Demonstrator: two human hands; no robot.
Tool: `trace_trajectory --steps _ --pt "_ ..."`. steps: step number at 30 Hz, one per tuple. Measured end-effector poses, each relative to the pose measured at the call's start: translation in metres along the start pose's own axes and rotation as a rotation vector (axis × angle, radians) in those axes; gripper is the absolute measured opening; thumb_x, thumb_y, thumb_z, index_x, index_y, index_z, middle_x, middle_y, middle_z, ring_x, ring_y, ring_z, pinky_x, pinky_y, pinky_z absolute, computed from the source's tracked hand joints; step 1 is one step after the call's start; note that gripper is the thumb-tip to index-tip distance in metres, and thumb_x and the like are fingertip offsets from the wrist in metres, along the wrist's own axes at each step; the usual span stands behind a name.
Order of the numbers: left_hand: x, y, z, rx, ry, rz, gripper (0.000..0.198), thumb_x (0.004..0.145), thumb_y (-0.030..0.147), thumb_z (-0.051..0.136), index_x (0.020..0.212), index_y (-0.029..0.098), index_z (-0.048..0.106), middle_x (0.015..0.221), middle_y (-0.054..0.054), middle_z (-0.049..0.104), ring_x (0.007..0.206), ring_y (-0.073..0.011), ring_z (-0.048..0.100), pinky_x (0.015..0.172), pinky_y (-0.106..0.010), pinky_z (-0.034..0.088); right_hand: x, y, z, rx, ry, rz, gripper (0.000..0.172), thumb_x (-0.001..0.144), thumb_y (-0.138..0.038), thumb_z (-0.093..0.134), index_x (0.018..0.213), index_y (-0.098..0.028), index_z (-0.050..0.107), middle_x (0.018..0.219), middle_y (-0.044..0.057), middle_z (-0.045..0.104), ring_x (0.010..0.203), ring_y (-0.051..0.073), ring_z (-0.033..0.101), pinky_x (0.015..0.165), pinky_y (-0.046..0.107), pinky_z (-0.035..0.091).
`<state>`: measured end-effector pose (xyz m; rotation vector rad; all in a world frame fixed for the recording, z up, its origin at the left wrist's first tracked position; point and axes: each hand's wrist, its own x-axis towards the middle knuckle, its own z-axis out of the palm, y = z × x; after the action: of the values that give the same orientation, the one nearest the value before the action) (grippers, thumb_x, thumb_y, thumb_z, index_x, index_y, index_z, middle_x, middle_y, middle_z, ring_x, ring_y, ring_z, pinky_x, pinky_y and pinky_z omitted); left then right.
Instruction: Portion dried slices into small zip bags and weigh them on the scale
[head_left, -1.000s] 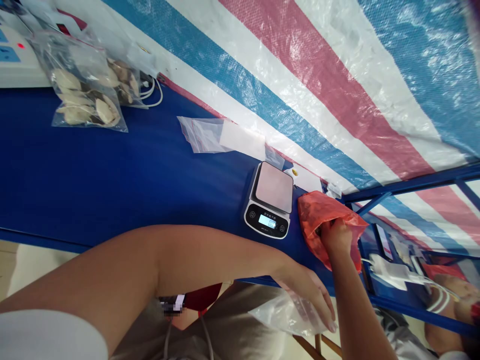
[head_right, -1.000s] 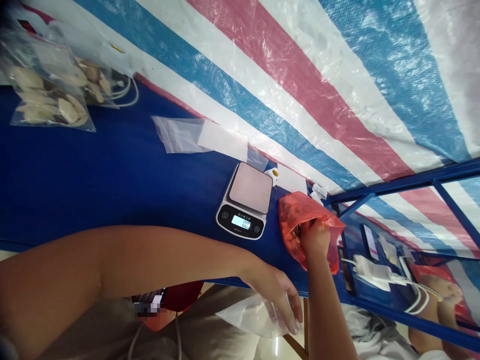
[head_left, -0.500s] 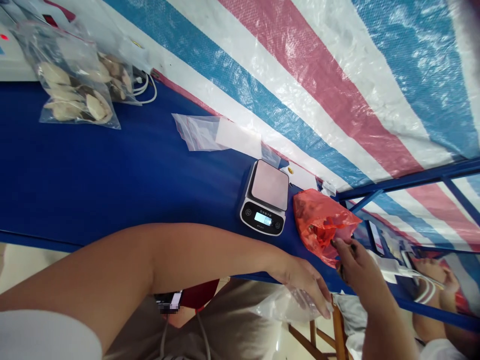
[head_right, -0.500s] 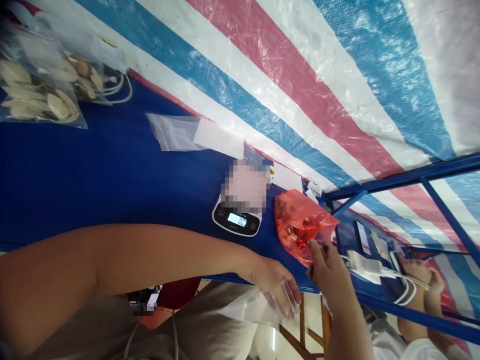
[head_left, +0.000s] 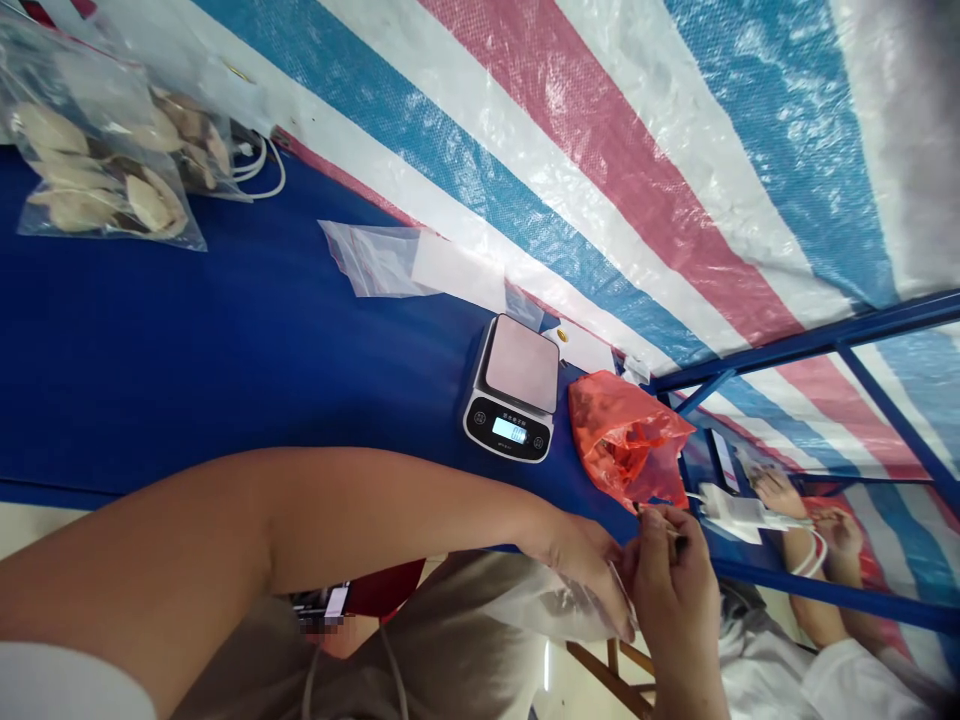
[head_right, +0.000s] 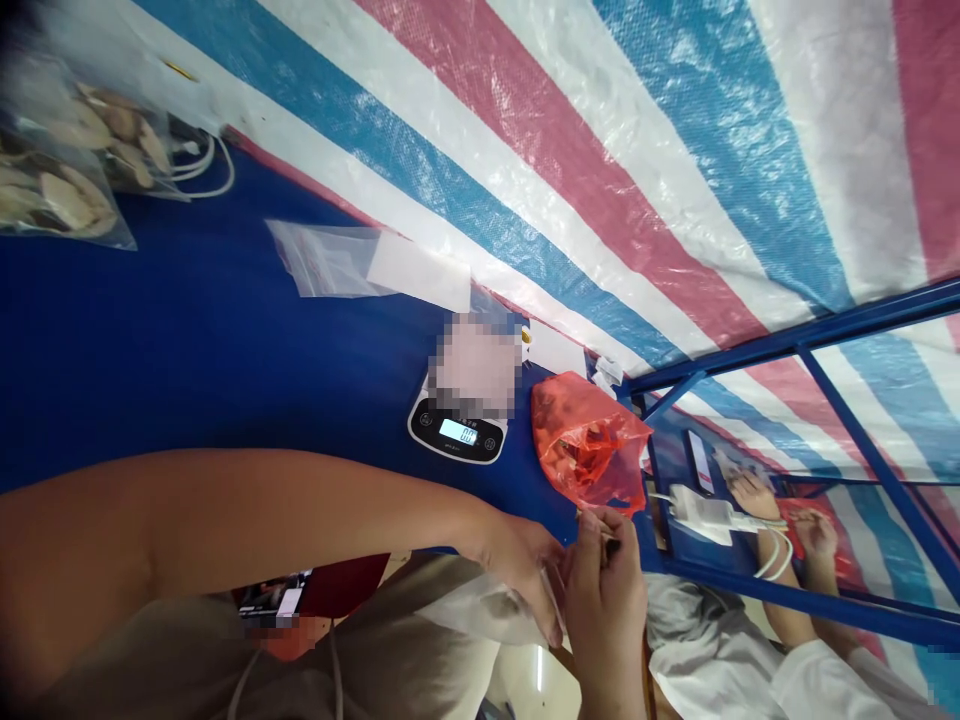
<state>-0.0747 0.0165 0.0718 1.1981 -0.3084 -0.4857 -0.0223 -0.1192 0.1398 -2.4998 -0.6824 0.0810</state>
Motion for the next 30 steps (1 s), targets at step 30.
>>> trace_trajectory --steps 30 --pt "-0.012 0.015 0.000 0.020 0.025 -0.059 0.072 0.031 0.021 0.096 0.091 0.023 0.056 0.095 0.003 0.065 0.108 -0.0213 0.063 0.092 -0.033 0.056 -0.006 0.020 -0.052 -0.202 -0.613 -0.112 0.046 0.090 -0.065 0.059 0.101 -0.023 0.076 0.097 0.008 0.079 0.103 0.027 0.075 0.081 0.022 0.060"
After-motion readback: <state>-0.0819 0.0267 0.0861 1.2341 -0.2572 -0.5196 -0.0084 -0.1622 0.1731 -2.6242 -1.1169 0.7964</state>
